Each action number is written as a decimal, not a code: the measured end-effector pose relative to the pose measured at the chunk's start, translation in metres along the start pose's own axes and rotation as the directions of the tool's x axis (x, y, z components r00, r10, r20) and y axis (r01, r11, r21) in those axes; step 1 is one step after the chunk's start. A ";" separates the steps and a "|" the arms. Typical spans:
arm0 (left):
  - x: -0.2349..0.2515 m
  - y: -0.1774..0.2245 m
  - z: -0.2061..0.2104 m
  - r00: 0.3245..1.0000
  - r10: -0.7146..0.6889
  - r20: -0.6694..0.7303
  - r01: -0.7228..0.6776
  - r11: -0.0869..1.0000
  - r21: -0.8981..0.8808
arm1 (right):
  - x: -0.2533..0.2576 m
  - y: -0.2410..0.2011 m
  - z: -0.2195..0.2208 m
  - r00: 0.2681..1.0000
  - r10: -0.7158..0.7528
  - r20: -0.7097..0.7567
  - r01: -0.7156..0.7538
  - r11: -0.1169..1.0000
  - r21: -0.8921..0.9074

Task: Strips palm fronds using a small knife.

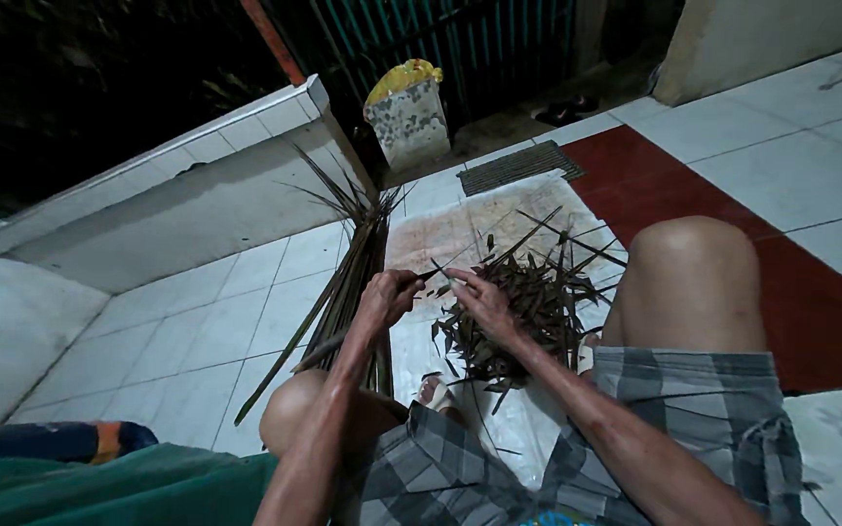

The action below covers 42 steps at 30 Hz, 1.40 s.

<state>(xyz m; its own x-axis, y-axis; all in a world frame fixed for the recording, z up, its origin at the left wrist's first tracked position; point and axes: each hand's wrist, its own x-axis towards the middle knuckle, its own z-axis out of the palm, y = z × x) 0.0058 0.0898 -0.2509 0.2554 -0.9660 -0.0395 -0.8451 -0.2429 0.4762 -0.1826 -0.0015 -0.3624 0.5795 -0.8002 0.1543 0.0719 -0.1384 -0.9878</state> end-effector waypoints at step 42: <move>0.002 -0.003 -0.003 1.000 0.020 0.002 -0.020 1.000 -0.020 | 0.000 -0.027 -0.006 0.996 0.008 -0.085 -0.014 0.997 -0.073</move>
<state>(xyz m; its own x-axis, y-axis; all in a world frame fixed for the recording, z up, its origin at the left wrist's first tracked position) 0.0106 0.0890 -0.2499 0.2373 -0.9709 -0.0321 -0.8404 -0.2218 0.4945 -0.1894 -0.0009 -0.3356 0.5092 -0.8479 0.1478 0.0044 -0.1692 -0.9856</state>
